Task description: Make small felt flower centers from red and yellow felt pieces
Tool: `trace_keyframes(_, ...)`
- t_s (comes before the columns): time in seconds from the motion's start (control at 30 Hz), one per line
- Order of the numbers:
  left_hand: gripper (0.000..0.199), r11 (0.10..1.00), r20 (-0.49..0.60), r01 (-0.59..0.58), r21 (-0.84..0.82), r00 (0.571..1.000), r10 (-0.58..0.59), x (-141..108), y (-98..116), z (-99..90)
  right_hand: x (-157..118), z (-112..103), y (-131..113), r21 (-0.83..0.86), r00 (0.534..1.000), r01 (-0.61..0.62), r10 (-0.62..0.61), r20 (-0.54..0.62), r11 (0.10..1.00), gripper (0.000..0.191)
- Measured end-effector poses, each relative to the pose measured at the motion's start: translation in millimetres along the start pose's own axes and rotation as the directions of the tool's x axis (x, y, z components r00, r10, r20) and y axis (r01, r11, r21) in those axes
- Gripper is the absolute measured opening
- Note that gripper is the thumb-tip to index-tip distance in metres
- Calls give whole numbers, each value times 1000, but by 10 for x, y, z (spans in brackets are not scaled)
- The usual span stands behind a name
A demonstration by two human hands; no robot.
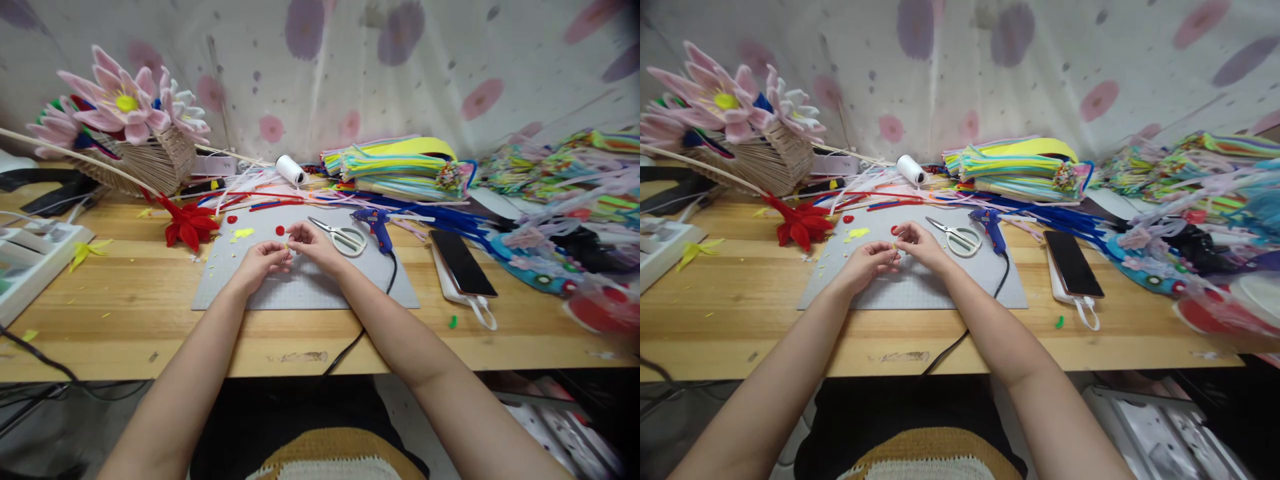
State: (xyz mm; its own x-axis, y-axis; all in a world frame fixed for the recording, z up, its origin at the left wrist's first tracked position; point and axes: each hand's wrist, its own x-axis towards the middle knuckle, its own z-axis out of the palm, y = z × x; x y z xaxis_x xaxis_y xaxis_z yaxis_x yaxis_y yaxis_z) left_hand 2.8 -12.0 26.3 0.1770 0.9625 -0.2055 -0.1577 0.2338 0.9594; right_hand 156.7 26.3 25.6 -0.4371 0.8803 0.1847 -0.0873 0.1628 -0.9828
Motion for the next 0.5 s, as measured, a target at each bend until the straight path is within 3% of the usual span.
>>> trace_keyframes(0.3,32,998,-40,-7,66,999,9,-11,11,22,-14,40,-6,129,995,-100,100,12,987,40)
trace_keyframes(0.5,33,997,-24,-6,71,1000,8,-19,43,1,20,59,-2,116,986,-108,122,-118,987,41)
